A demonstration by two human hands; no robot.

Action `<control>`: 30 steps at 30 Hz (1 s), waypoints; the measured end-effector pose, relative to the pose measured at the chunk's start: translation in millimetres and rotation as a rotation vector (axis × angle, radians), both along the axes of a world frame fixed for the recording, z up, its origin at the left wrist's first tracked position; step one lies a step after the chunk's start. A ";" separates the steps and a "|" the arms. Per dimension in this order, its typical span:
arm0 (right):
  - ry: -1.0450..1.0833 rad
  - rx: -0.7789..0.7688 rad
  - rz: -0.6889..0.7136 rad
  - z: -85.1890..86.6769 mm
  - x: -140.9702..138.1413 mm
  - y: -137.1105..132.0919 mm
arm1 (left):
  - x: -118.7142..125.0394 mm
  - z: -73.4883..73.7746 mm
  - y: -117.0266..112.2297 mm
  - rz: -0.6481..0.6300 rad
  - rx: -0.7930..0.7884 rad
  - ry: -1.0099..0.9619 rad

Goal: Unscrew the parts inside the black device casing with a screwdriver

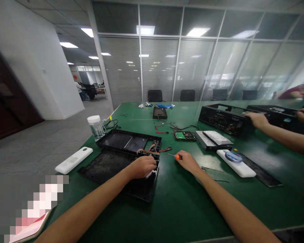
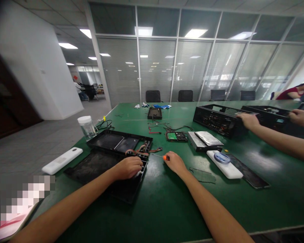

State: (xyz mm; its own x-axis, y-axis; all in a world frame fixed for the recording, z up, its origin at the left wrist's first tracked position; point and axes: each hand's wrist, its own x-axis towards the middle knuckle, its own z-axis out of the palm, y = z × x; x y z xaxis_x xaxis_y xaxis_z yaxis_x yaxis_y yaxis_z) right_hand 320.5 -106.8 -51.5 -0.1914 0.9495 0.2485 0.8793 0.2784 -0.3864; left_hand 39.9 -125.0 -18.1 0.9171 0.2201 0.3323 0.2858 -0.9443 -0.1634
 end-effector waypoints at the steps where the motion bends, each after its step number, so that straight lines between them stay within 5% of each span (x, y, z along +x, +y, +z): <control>1: 0.001 -0.002 0.001 0.5 -0.3 -0.3 | 1.0 -0.5 -0.3 0.012 -0.024 -0.031; 8: 0.013 -0.022 -0.010 3.9 -2.3 -2.5 | 8.8 -8.2 3.4 0.198 -0.132 -0.002; 15: 0.051 -0.036 -0.036 6.3 -1.3 -3.3 | 6.8 -11.2 5.8 0.180 -0.205 -0.034; 23: 0.331 -0.164 -0.060 9.8 -3.2 -6.9 | 11.0 -12.1 5.3 0.202 -0.204 -0.029; 30: 0.700 -0.552 0.125 33.5 -9.1 -24.5 | 11.9 -12.9 3.3 0.190 -0.143 -0.004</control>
